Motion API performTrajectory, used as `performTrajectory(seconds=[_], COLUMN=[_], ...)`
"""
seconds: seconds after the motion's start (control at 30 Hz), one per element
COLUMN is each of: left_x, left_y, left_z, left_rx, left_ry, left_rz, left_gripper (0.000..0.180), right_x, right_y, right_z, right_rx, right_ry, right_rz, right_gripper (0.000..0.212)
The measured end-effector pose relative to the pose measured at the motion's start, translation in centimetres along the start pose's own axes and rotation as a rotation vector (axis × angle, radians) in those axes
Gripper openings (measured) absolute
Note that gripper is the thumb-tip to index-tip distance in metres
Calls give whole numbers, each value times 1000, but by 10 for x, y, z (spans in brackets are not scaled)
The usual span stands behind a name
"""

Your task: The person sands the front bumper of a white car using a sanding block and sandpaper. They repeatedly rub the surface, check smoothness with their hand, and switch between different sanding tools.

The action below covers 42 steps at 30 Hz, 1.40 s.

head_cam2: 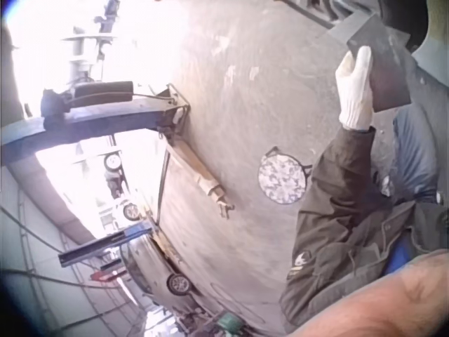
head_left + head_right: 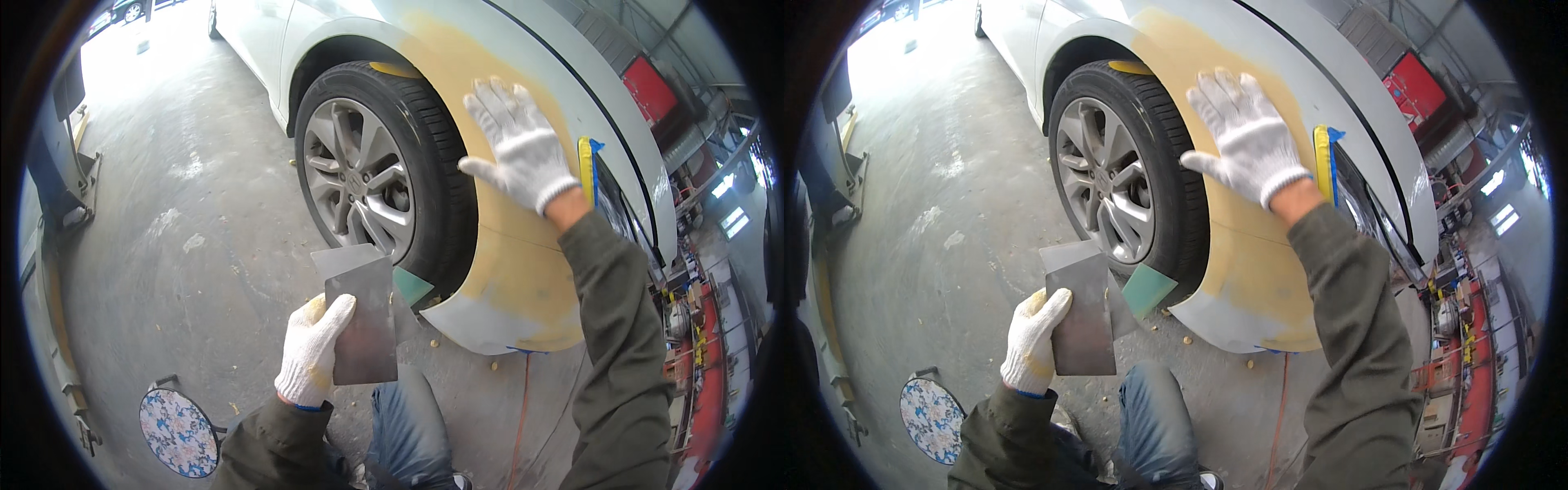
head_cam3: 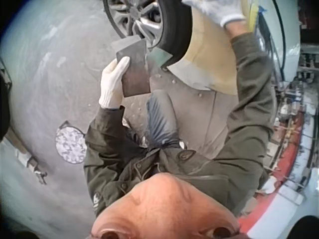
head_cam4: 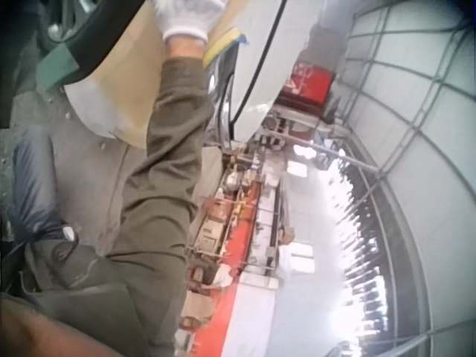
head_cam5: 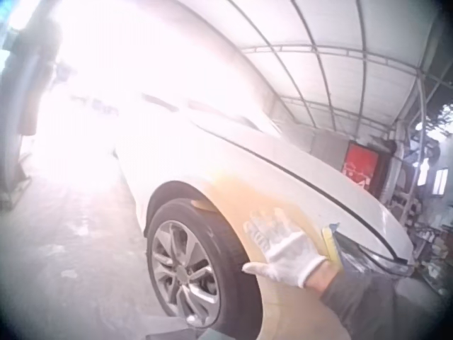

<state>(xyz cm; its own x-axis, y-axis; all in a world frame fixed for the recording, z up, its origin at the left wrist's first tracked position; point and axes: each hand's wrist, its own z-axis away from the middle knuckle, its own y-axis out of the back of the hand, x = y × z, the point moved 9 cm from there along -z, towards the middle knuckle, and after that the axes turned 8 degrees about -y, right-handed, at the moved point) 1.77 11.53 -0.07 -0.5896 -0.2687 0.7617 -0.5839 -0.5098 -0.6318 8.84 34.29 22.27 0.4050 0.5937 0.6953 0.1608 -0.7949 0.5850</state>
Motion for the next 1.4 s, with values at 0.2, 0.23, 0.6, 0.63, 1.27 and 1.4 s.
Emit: performTrajectory(seconds=[0.2, 0.23, 0.6, 0.63, 1.27, 1.4], left_x=[13, 15, 18, 16, 22, 18], left_y=[17, 21, 24, 20, 11, 3], left_z=[-7, -10, -22, -22, -13, -10], left_rx=[35, 35, 69, 58, 82, 83], left_ry=[-23, -32, -34, -26, -88, -66], left_rz=[11, 10, 26, 30, 38, -24], left_gripper=[23, 23, 27, 27, 27, 28], right_x=[4, 4, -1, 0, 7, 12], right_y=[-33, -36, -36, -35, -5, -28], right_z=[-99, -111, -110, -101, -39, -93], right_rx=[-79, -87, -82, -79, -10, -4], right_ry=[48, 35, -43, -45, 55, -31], right_rz=[92, 84, 100, 105, -10, -4], right_gripper=[86, 85, 87, 87, 84, 84])
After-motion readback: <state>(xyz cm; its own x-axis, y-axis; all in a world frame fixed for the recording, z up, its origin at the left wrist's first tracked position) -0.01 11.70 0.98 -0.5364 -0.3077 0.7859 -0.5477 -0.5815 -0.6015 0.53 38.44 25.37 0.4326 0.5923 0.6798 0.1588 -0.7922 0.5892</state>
